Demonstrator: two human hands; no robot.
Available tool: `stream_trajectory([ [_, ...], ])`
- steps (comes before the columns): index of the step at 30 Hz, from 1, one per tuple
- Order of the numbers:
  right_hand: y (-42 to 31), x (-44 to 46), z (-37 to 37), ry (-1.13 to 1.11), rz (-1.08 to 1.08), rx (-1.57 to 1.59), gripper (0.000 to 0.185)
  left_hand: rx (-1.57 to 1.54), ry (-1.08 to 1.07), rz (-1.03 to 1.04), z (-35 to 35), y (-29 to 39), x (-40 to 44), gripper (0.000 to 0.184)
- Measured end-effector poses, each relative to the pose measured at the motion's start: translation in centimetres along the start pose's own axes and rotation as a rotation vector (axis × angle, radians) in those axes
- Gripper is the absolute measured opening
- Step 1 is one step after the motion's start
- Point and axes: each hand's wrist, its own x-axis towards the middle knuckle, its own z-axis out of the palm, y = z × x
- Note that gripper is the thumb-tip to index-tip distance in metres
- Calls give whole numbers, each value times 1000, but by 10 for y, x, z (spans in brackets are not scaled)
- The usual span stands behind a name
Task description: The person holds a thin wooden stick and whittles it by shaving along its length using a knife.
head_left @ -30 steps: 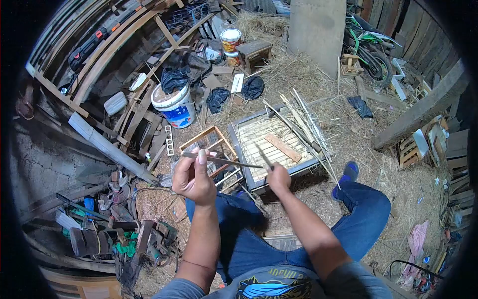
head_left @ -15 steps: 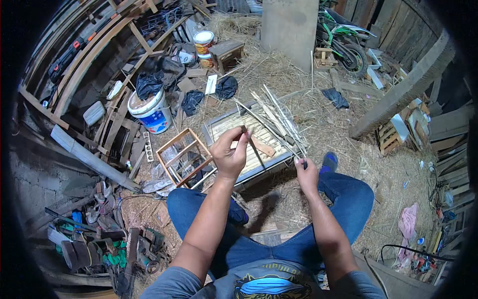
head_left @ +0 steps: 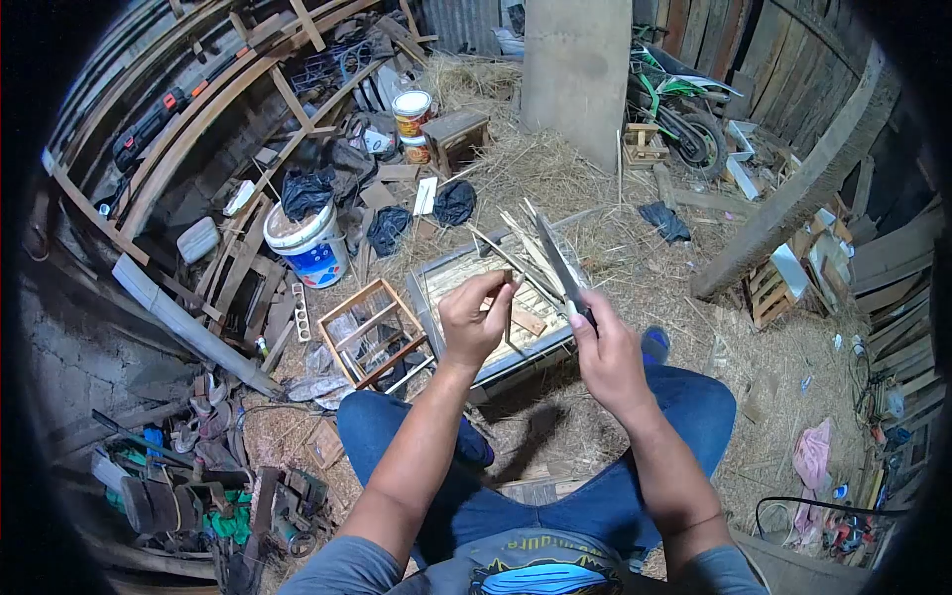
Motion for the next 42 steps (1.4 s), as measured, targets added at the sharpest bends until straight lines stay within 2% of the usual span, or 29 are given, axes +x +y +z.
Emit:
stream_trajectory([
  [2,-21,4,-1,92,-232,10,32,7,-2,9,-1,4,2,13],
  [5,-44,7,-5,0,-248,-66,36,32,25,34,0,5,3,11],
  [11,-50,17,1,-67,-201,-43,37,22,27,33,1,2,2,12],
  [24,-55,16,7,-55,-201,-166,38,24,37,54,-3,2,3,11],
  [26,-63,17,3,-124,-107,-154,37,-13,48,50,-2,1,3,10],
  [32,-55,16,8,-76,-203,-220,40,-23,43,47,-2,2,4,9],
  [42,-59,18,8,-74,-195,-240,43,-13,51,46,-3,3,4,10],
])
